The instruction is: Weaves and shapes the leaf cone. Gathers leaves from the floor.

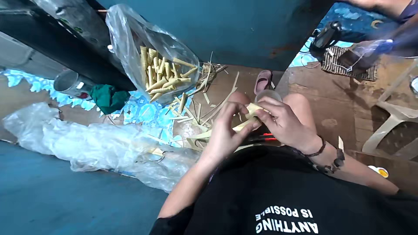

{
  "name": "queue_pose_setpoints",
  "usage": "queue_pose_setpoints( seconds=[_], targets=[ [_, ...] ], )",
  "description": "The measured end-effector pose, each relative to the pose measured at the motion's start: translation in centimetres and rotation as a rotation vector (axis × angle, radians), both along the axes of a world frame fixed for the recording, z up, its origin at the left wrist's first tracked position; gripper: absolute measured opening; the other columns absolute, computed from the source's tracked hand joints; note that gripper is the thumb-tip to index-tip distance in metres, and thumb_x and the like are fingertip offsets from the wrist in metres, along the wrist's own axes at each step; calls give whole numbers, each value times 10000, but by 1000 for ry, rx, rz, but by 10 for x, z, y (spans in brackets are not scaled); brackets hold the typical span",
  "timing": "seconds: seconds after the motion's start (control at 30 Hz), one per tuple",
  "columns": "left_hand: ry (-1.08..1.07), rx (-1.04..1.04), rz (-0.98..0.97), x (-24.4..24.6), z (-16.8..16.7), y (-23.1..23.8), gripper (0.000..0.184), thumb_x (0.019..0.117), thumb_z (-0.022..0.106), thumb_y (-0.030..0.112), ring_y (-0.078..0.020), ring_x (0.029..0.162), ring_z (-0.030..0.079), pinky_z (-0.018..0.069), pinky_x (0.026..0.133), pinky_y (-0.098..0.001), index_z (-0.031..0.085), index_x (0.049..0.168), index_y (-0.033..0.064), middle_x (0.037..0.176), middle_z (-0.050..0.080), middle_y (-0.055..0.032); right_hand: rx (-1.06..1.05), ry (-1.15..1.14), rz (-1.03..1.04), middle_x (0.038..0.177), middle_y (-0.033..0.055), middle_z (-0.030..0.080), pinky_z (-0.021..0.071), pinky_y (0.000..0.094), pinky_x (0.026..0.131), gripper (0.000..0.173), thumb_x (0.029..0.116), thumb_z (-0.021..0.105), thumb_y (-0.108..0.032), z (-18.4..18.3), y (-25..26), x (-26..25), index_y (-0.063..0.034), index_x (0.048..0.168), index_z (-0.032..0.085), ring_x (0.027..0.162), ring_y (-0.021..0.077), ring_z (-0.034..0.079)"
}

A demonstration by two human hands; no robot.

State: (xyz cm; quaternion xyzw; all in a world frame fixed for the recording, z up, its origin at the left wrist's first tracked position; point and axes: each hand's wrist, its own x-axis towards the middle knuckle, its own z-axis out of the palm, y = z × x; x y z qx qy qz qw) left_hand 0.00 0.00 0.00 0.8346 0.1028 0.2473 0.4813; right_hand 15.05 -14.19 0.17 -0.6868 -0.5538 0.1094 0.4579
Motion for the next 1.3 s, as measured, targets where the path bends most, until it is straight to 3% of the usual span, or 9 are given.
queue_pose_setpoints(
  seconds=[0.1,0.3,0.5,0.63,0.8,0.93,1.13,1.23,1.3],
  targets=[
    [-118,-124,16,9,-2,-4,291,884,778,76,-118,780,655,594,716,-294,587,1094,11,936,645,-58,4,356,24,908,-17,672,540,157,578,266,1072,520,-204,8,-4,3,-40,1162,710,664,5,610],
    [67,-185,-88,11,8,-3,246,898,773,110,-93,803,670,604,703,-256,696,1122,41,1033,675,-42,-61,1134,3,863,48,686,496,163,456,244,1097,427,-155,11,-10,9,-100,1244,614,534,49,583],
    [72,-105,-16,15,1,-4,221,849,827,130,-92,919,650,613,727,-231,714,1021,50,1136,577,-70,-97,746,122,854,-8,666,562,207,626,242,1080,468,-270,-6,-17,9,-99,1106,638,691,63,642],
    [49,-171,-168,15,3,0,141,859,804,75,-77,815,690,614,737,-258,719,948,6,983,708,-48,-101,986,37,781,30,654,484,158,460,344,1114,339,-225,2,-19,9,-108,1227,642,527,42,572],
    [76,-201,-239,14,5,9,140,912,747,62,-82,690,700,622,663,-266,664,1011,8,826,722,-34,137,-18,-27,1141,132,668,585,307,879,454,967,697,-289,-14,-25,3,34,1280,632,1020,162,669],
    [66,-170,-379,15,5,13,186,889,769,31,-74,820,709,621,766,-263,712,1056,-27,944,736,-51,-115,1156,103,772,2,691,503,132,471,427,1126,262,-265,-4,-32,7,-122,1279,634,531,13,602],
    [95,-169,-339,18,6,19,174,885,749,-25,-71,736,696,613,699,-246,706,1052,-9,885,738,-45,56,265,-37,1192,61,685,589,263,880,421,999,652,-263,-21,-39,2,-16,1338,614,1012,85,675],
    [108,-195,-369,21,6,18,227,878,758,-19,-60,771,698,612,730,-244,699,1097,-3,916,737,-33,-88,1048,-8,807,-11,706,529,145,525,349,1118,353,-211,-11,-38,6,-100,1254,654,577,13,624],
    [110,-226,-381,23,3,18,204,890,742,-28,-75,780,711,616,742,-252,700,1089,-11,913,746,-44,-109,1098,-18,750,1,685,521,157,486,395,1124,305,-236,-11,-39,6,-100,1241,658,537,30,611]
  ],
)
